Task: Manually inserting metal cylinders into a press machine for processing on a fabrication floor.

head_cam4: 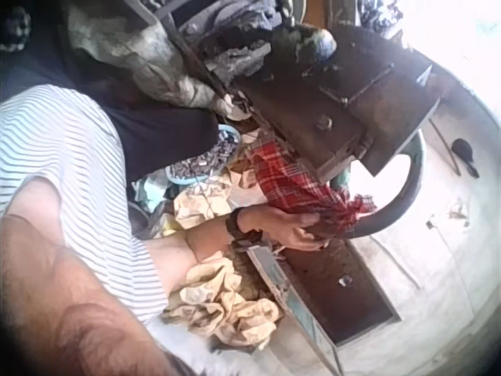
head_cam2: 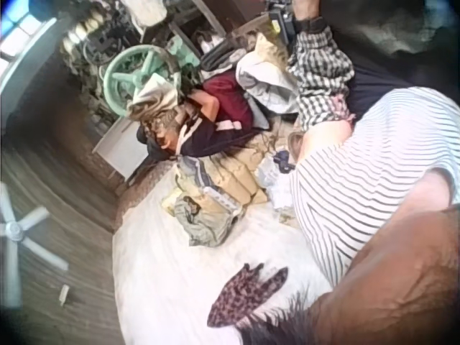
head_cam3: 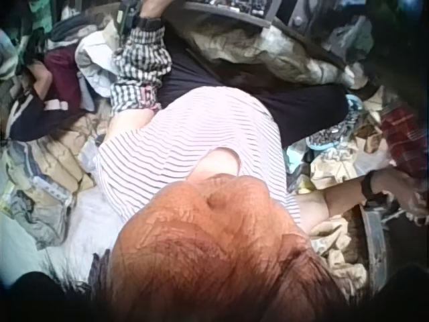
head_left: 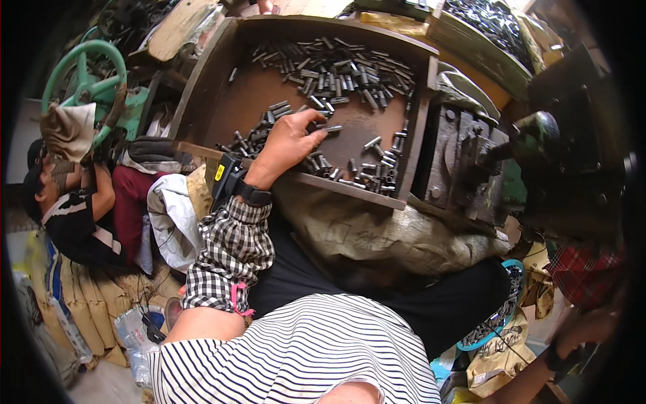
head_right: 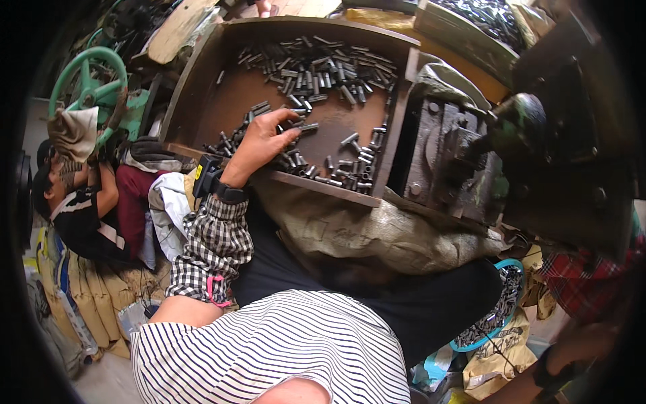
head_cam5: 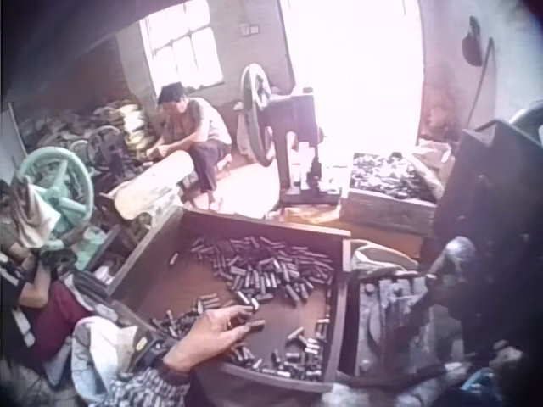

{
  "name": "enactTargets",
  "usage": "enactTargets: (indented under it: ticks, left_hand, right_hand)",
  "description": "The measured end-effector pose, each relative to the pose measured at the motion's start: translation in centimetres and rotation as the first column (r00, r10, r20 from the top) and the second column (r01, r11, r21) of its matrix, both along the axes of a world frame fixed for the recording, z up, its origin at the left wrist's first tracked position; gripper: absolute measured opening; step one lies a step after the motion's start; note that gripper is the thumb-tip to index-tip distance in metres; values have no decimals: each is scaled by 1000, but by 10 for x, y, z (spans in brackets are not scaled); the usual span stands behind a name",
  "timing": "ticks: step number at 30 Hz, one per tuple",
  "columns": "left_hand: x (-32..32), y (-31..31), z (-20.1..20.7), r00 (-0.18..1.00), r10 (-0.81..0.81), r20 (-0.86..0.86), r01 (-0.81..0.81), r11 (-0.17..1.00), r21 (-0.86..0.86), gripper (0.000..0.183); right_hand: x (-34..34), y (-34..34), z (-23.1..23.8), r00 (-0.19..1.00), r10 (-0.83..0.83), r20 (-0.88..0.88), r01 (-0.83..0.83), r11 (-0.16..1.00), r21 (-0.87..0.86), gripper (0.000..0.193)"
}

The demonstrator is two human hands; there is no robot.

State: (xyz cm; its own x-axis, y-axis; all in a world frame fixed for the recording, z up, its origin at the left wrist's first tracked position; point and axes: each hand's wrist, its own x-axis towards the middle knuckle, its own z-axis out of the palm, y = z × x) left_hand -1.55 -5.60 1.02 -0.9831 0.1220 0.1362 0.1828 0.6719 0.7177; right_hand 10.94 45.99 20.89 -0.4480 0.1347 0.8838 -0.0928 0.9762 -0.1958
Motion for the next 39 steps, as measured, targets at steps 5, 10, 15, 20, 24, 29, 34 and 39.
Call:
enactTargets:
  ticks: [5,10,15,20,24,29,34,39]
  left_hand:
    - [8,-13,-2,998,-65,23,68,982,-177,25]
    - [0,-15,-1,997,-42,-61,20,944,-328,22]
    - [1,-1,-5,988,-87,-128,38,937,-347,20]
    - [-9,18,-12,992,-89,-92,37,886,-462,13]
    - [-9,29,-14,977,-198,-83,157,922,-355,15]
    - [4,39,-13,950,-279,142,312,863,-398,27]
    - [2,46,-14,934,-280,220,342,877,-337,26]
    - [-1,48,-18,963,-224,151,264,901,-345,20]
  right_hand:
    - [31,-114,-40,948,287,136,-305,942,140,36]
    - [-9,-211,-107,574,573,585,-611,775,-159,29]
    - [-111,-263,-170,405,518,753,-760,648,-37,13]
    - [-154,-290,-205,398,391,830,-819,558,130,16]
    - [-159,-292,-213,350,335,875,-822,557,116,19]
    - [-155,-280,-201,364,630,686,-730,651,-211,20]
    - [-126,-266,-188,370,747,552,-677,624,-390,24]
    - [-107,-258,-194,312,774,551,-600,610,-517,24]
